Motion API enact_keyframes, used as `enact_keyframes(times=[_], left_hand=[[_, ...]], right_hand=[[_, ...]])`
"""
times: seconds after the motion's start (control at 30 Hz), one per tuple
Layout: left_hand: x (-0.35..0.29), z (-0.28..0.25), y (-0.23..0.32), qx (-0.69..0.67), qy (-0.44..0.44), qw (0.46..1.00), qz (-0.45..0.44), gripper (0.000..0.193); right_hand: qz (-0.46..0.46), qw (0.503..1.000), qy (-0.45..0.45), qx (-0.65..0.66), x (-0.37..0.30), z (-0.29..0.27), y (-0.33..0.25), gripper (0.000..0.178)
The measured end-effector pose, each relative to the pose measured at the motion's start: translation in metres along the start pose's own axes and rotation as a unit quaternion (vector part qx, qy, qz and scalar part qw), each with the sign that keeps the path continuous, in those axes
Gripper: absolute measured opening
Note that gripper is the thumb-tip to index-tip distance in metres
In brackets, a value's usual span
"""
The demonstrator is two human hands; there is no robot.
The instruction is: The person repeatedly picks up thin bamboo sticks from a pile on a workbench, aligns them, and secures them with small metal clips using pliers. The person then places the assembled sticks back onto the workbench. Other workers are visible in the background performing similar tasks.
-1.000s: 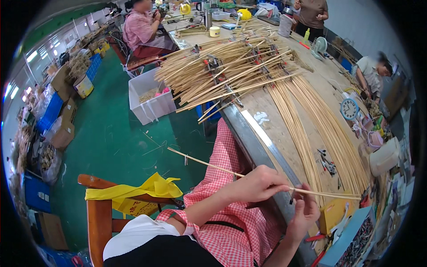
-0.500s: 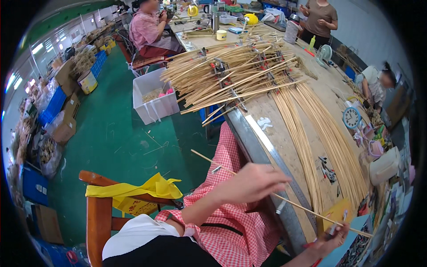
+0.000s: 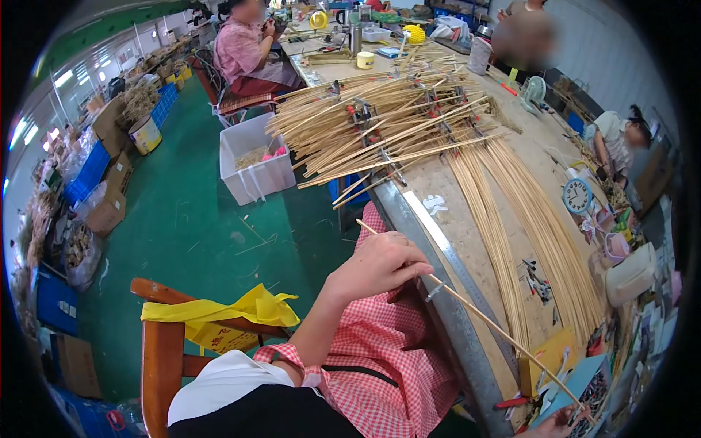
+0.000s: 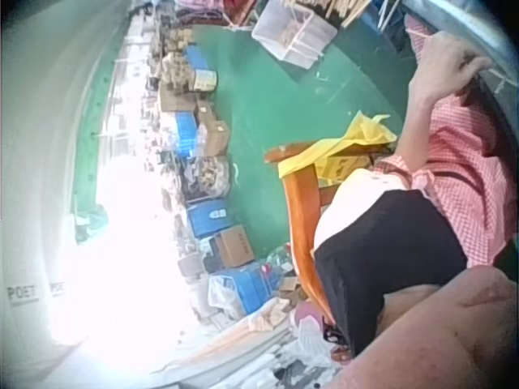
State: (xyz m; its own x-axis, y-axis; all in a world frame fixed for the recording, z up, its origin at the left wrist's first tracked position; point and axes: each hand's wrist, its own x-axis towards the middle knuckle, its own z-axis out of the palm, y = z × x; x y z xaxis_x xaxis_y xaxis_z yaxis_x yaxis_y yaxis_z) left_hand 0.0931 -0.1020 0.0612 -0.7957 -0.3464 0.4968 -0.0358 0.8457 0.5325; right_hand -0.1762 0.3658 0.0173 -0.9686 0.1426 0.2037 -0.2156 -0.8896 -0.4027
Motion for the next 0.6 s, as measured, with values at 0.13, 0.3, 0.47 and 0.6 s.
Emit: enact_keyframes(times=[0.13, 0.3, 0.47, 0.6], left_hand=[[0.002, -0.002, 0.002, -0.07, -0.016, 0.997, 0.029, 0.014], [0.001, -0.011, -0.014, -0.123, 0.06, 0.991, 0.005, 0.013], [0.02, -0.053, -0.045, -0.091, 0.209, 0.969, -0.099, 0.014], [0.052, -0.091, -0.094, 0.089, 0.311, 0.94, -0.109, 0.02]], right_hand=[[-0.091, 0.977, 0.039, -0.188, 0.012, -0.021, -0.006, 0.013], [-0.004, 0.985, 0.013, -0.174, -0.02, 0.044, 0.014, 0.017], [0.008, 0.967, -0.041, -0.251, -0.028, 0.056, 0.026, 0.025], [0.011, 0.949, -0.034, -0.313, -0.019, 0.032, 0.035, 0.033]])
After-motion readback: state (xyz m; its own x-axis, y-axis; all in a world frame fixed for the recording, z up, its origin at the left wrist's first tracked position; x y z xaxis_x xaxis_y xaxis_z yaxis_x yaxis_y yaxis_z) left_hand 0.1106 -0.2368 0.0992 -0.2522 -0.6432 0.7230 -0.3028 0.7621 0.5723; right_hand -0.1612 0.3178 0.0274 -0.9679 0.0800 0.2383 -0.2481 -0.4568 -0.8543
